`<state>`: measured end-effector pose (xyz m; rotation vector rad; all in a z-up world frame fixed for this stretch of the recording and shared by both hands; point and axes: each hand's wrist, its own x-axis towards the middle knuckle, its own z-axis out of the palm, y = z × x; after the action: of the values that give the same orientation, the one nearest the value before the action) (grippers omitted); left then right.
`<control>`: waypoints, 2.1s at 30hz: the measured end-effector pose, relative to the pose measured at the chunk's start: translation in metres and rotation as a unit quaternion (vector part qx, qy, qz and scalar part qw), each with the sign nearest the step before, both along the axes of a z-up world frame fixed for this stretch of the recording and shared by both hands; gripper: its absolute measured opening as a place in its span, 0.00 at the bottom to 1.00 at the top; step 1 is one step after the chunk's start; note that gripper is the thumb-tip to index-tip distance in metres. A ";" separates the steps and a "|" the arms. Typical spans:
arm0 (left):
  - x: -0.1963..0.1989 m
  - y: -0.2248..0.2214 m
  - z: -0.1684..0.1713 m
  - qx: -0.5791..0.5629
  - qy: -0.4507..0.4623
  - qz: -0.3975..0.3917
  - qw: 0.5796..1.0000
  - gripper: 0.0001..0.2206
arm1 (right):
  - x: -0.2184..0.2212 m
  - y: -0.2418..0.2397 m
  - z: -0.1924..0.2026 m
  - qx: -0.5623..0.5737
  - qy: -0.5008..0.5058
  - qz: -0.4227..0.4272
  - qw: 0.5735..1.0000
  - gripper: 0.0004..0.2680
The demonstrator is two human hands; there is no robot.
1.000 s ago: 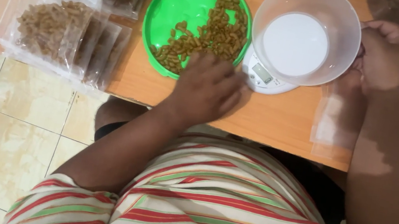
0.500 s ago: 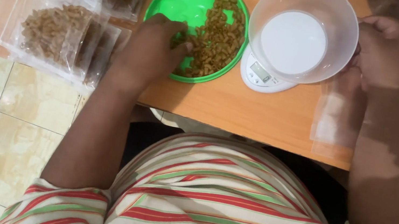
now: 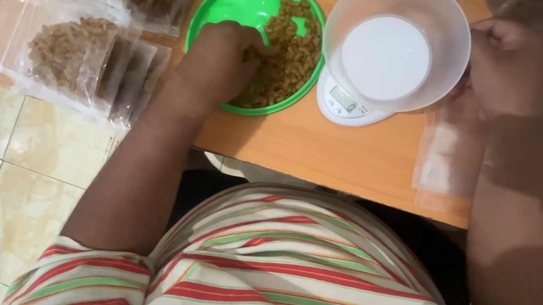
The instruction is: Transferring small food pellets from a plate to a digital scale and then pouring them into a packaging bag.
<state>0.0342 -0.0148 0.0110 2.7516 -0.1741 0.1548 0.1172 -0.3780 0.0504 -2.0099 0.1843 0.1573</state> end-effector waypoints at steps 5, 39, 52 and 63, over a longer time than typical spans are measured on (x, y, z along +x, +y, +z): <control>0.002 0.000 0.016 0.015 0.013 0.019 1.000 0.07 | -0.002 0.000 0.004 0.011 -0.001 0.008 1.000 0.04; 0.019 -0.033 0.085 -0.082 -0.140 -0.015 0.987 0.07 | -0.001 0.001 0.005 0.033 0.009 0.012 0.999 0.05; -0.012 0.022 0.026 -0.047 -0.104 0.089 0.990 0.10 | 0.005 -0.004 -0.008 0.014 -0.001 0.014 1.000 0.02; -0.009 0.021 0.013 -0.040 -0.133 0.069 0.988 0.10 | 0.006 -0.005 -0.008 0.027 -0.007 0.015 1.000 0.03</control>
<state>0.0255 0.0063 0.0240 2.6537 -0.0448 0.5550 0.1236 -0.3829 0.0420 -1.9609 0.1403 0.1660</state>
